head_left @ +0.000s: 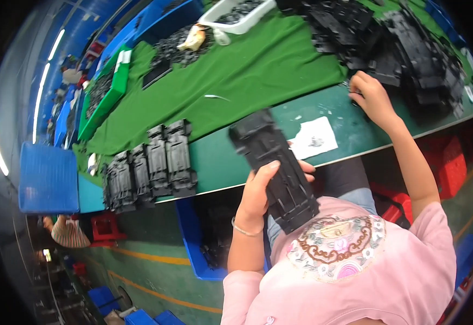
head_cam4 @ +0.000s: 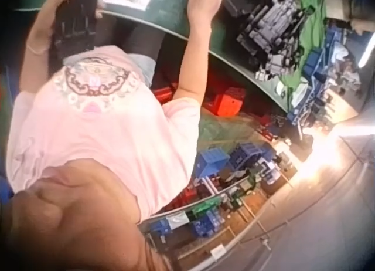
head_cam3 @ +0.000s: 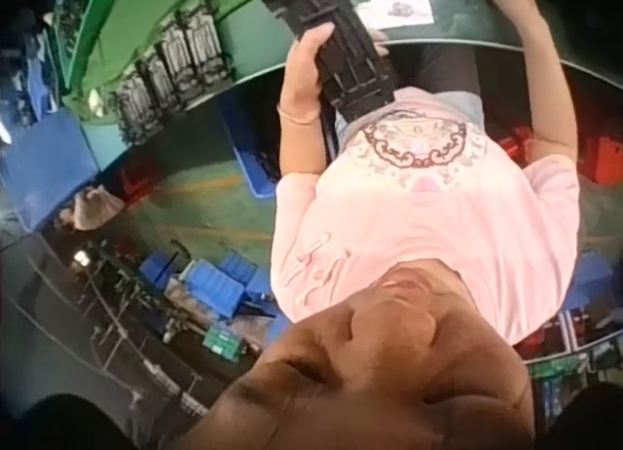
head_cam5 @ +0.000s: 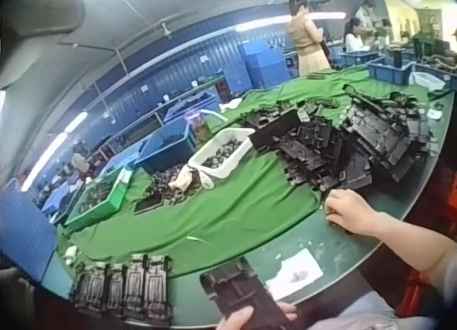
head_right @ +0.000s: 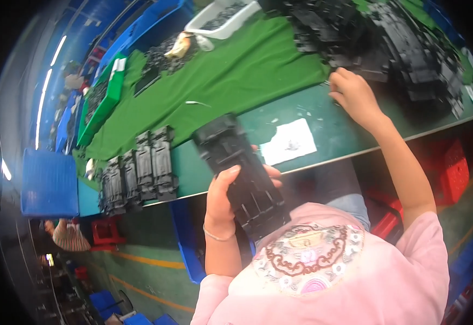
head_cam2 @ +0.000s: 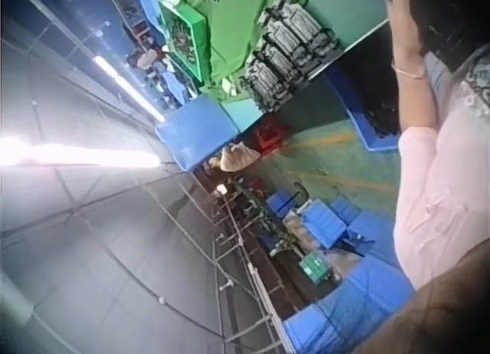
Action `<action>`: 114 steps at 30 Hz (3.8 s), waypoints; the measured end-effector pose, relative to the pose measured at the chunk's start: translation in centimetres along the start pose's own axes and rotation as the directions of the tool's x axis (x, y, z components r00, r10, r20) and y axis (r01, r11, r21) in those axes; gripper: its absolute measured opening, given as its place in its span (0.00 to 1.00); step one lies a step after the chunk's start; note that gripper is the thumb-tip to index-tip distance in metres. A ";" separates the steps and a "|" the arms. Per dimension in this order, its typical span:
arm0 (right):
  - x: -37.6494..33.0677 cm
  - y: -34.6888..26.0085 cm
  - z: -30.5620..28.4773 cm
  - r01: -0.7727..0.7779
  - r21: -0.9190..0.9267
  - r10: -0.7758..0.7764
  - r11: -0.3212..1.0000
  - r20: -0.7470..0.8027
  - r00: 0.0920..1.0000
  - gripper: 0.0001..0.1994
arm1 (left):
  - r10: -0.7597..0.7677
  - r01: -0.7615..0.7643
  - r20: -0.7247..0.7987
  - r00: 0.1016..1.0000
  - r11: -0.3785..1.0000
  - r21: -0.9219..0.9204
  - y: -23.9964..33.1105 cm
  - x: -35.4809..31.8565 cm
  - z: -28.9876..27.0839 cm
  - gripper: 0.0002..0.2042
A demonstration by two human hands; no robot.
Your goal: The person takes toy car chassis from a bin and places them onto the workbench, applies glue onto a piece of paper, and attaches small plastic components onto the car chassis by hand.
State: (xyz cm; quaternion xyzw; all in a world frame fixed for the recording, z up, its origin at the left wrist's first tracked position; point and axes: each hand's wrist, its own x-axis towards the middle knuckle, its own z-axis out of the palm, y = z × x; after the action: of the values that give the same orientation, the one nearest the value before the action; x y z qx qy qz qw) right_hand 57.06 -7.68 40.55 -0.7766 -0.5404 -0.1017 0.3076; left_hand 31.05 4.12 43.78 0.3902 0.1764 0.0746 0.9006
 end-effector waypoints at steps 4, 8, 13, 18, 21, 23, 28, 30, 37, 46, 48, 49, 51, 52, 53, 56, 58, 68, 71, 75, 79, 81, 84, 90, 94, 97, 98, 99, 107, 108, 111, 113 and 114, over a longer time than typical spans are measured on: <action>1.2 -4.6 -1.2 -0.193 0.470 0.169 0.861 0.092 0.981 0.03 | -0.328 0.330 -0.042 0.944 0.942 0.064 1.7 0.5 1.2 0.17; 0.3 -9.3 -1.5 -0.142 0.642 0.050 0.753 0.160 0.986 0.04 | -0.398 0.363 0.251 0.882 0.915 0.175 -0.9 1.7 1.8 0.19; -3.1 -4.9 -0.6 -0.200 0.661 0.099 0.723 0.188 0.977 0.03 | -0.279 0.317 0.386 0.879 0.948 -0.038 -1.9 2.5 1.8 0.27; -4.7 -4.9 0.8 -0.285 0.754 0.584 0.591 -0.157 0.796 0.06 | -0.004 0.151 0.267 0.964 0.832 -0.534 -2.6 0.8 2.9 0.24; -4.3 -6.1 1.1 -0.377 0.821 0.781 0.429 -0.127 0.611 0.10 | 0.122 -0.105 0.468 0.875 0.992 -0.062 -4.0 2.4 0.4 0.25; -2.9 -9.2 1.3 -0.413 0.745 0.724 0.523 -0.133 0.677 0.12 | 0.043 -0.064 0.369 0.928 0.997 0.045 -4.2 1.4 1.2 0.18; -4.1 -11.4 0.5 -0.252 0.894 0.400 0.371 0.090 0.912 0.04 | 0.223 -0.132 -0.046 0.974 0.716 0.685 -7.8 -1.1 0.1 0.22; -4.5 -10.4 -0.1 -0.370 0.885 0.493 0.282 0.197 0.847 0.03 | 0.289 -0.208 -0.407 0.866 0.950 0.232 -5.4 -0.2 2.0 0.13; -5.2 -7.9 -0.7 -0.461 0.887 0.406 -0.029 0.432 0.805 0.09 | 0.388 -0.361 -0.368 0.845 0.921 0.144 -5.9 -0.5 0.9 0.14; -4.5 -7.6 -0.4 -0.574 0.781 0.455 0.246 0.430 0.780 0.05 | 0.418 -0.344 -0.432 0.799 0.908 0.240 -5.7 -2.2 -0.3 0.16; -4.3 -7.5 0.3 -0.537 0.746 0.404 0.394 0.384 0.830 0.04 | 0.348 -0.278 -0.481 0.805 0.937 0.212 -5.7 -2.5 -0.3 0.16; -4.2 -7.5 0.6 -0.473 0.700 0.343 0.535 0.332 0.879 0.04 | 0.347 -0.280 -0.492 0.798 0.937 0.208 -5.7 -2.6 -0.4 0.16; -3.7 -7.6 0.5 -0.424 0.601 0.256 0.677 0.348 0.902 0.04 | 0.361 -0.253 -0.429 0.828 0.923 0.289 -5.9 -2.8 -0.6 0.16; -3.6 -7.7 0.4 -0.350 0.490 0.178 0.798 0.363 0.915 0.05 | 0.317 -0.205 -0.440 0.840 0.937 0.284 -5.8 -2.9 -0.4 0.16; -3.4 -7.8 0.5 -0.351 0.488 0.174 0.799 0.370 0.913 0.05 | 0.316 -0.205 -0.446 0.838 0.938 0.278 -5.9 -3.0 -0.4 0.16; -2.9 -8.1 1.1 -0.302 0.488 0.140 0.819 0.342 0.929 0.06 | 0.311 -0.177 -0.422 0.852 0.928 0.327 -6.0 -3.2 -0.5 0.12; -2.8 -7.8 1.6 -0.107 0.402 -0.022 0.909 0.304 0.952 0.06 | 0.278 -0.108 -0.414 0.867 0.915 0.389 -5.9 -3.4 -0.3 0.12; -2.3 -8.1 2.1 -0.016 0.288 -0.083 0.958 0.329 0.941 0.06 | 0.242 -0.069 -0.381 0.892 0.907 0.415 -5.5 -3.4 -0.2 0.12; -2.3 -8.1 2.3 0.018 0.281 -0.107 0.960 0.304 0.947 0.06 | 0.273 -0.094 -0.339 0.900 0.883 0.460 -5.5 -3.4 -0.3 0.11; -2.5 -8.2 2.2 -0.073 0.334 -0.027 0.940 0.285 0.958 0.05 | 0.276 -0.087 -0.351 0.894 0.878 0.470 -5.6 -3.4 -0.2 0.11; -2.9 -8.6 1.6 -0.546 0.751 0.314 0.373 0.452 0.835 0.04 | 0.245 -0.065 -0.371 0.896 0.897 0.437 -5.2 -3.2 0.5 0.12; -3.0 -9.1 1.0 -0.554 0.789 0.311 0.267 0.474 0.824 0.06 | 0.256 -0.074 -0.340 0.905 0.881 0.466 -5.2 -3.0 0.7 0.12; -3.4 -9.7 0.5 -0.535 0.845 0.335 0.008 0.502 0.797 0.07 | 0.227 -0.035 -0.329 0.917 0.865 0.500 -5.1 -2.9 1.1 0.12; -4.1 -9.9 -0.5 -0.533 0.819 0.337 -0.211 0.573 0.747 0.07 | 0.269 -0.064 -0.245 0.931 0.784 0.617 -4.8 -2.2 2.2 0.11; -5.0 -10.8 -1.5 -0.509 0.856 0.334 0.091 0.455 0.825 0.08 | 0.340 -0.157 -0.142 0.930 0.713 0.683 -4.7 -1.9 2.8 0.10; -5.8 -11.8 -1.3 -0.394 0.819 0.339 0.417 0.262 0.904 0.07 | 0.337 -0.140 -0.115 0.935 0.645 0.751 -4.8 -1.8 2.8 0.10; -5.9 -11.9 -1.2 -0.348 0.777 0.309 0.525 0.207 0.928 0.07 | 0.333 -0.138 -0.114 0.936 0.644 0.752 -4.8 -1.7 2.9 0.10; -5.9 -11.9 -1.1 -0.349 0.778 0.313 0.522 0.206 0.927 0.07 | 0.383 -0.182 -0.097 0.918 0.629 0.756 -4.8 -1.5 3.0 0.09; -5.7 -11.9 -0.7 -0.234 0.664 0.241 0.710 0.083 0.967 0.08 | 0.455 -0.242 -0.092 0.886 0.621 0.746 -5.4 -1.2 3.0 0.08; -5.6 -11.9 -0.7 -0.234 0.665 0.242 0.709 0.083 0.967 0.08 | 0.439 -0.222 -0.096 0.893 0.617 0.755 -5.4 -1.2 3.0 0.08; -5.5 -11.9 -0.6 -0.236 0.661 0.243 0.713 0.083 0.967 0.07 | 0.433 -0.209 -0.085 0.897 0.586 0.783 -5.3 -1.3 3.0 0.08; -5.5 -12.0 -0.6 -0.243 0.657 0.246 0.714 0.091 0.965 0.07 | 0.443 -0.215 -0.069 0.894 0.559 0.801 -5.3 -1.2 3.0 0.08; -5.5 -12.0 -0.6 -0.244 0.657 0.246 0.714 0.091 0.965 0.07 | 0.465 -0.238 -0.042 0.884 0.526 0.817 -5.3 -1.2 2.9 0.08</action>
State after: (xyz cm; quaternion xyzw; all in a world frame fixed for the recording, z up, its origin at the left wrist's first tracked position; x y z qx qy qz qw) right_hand 44.18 -9.54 42.75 -0.6811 -0.4329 0.1369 0.5744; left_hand 31.04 -1.83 42.06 0.7619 0.2216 0.2197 0.5675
